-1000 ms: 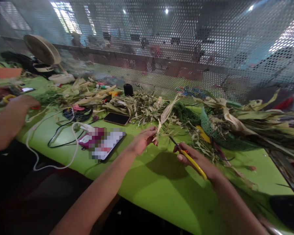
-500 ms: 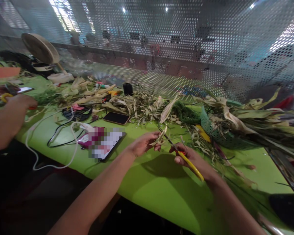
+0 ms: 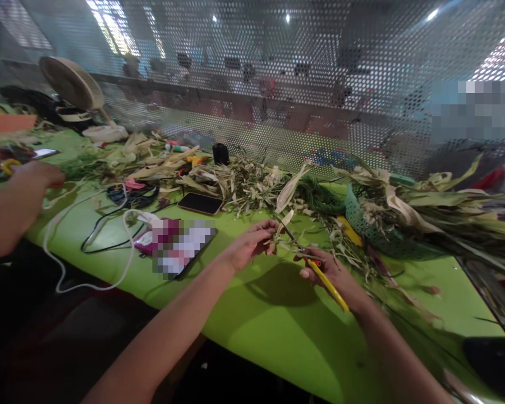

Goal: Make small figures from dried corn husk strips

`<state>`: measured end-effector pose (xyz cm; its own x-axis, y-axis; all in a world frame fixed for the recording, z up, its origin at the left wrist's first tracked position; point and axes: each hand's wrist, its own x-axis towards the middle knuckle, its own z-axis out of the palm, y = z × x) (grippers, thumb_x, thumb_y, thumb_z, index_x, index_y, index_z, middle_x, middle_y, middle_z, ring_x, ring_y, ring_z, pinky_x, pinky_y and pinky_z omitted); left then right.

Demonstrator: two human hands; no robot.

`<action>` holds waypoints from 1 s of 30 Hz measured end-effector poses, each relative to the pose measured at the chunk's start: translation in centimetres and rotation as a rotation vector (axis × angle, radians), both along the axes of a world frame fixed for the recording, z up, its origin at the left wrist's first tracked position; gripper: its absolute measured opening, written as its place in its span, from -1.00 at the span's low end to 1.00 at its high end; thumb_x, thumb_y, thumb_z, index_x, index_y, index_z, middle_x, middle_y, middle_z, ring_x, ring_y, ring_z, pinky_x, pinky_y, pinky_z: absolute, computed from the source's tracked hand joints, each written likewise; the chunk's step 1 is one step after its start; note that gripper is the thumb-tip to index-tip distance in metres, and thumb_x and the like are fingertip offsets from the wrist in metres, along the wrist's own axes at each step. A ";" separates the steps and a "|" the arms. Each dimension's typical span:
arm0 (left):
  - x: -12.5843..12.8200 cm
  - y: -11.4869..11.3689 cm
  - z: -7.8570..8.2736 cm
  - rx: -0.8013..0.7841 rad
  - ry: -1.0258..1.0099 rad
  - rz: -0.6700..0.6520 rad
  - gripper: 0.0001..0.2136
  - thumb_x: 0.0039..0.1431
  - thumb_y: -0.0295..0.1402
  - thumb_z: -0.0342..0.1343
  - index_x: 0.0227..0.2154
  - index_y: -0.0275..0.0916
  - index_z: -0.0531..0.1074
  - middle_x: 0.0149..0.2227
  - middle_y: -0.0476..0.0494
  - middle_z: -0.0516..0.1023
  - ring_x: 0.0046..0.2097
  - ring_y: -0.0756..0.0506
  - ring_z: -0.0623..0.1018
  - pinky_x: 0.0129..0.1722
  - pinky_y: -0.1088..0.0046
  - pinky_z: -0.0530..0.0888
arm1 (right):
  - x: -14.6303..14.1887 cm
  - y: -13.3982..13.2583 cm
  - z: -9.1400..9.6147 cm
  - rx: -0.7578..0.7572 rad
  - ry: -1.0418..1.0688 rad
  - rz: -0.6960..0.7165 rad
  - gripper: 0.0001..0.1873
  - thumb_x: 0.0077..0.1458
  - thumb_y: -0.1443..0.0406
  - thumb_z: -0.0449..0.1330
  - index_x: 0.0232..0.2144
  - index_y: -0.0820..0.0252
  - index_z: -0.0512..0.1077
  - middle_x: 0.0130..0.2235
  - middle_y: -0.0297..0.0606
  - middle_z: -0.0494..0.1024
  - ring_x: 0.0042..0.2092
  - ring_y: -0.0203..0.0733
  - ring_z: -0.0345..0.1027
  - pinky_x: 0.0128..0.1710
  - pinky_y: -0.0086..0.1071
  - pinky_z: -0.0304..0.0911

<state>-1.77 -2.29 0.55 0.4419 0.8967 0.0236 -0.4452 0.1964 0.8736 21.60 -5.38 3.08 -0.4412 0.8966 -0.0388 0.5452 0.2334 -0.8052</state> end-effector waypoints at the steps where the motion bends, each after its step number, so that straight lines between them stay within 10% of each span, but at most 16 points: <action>1: 0.0 -0.1 0.0 0.001 -0.002 -0.002 -0.79 0.12 -0.29 0.18 -0.24 -0.28 0.37 -0.49 0.06 0.35 -0.53 0.11 0.38 -0.41 0.51 0.38 | -0.1 -0.1 0.2 0.003 -0.009 -0.021 -0.33 -0.04 -0.20 0.18 -0.12 0.18 0.55 -0.24 -0.11 0.52 -0.22 -0.04 0.40 -0.23 -0.24 0.36; 30: 0.0 -0.1 -0.6 0.004 -0.008 0.006 -0.68 0.07 -0.18 0.26 -0.23 -0.29 0.37 -0.41 0.02 0.36 -0.45 0.09 0.42 -0.33 0.44 0.41 | -1.4 -0.9 0.4 -0.122 0.084 -0.109 -0.42 -0.10 -0.18 0.23 -0.29 0.19 0.51 -0.40 -0.25 0.41 -0.44 -0.25 0.22 -0.50 -0.41 0.16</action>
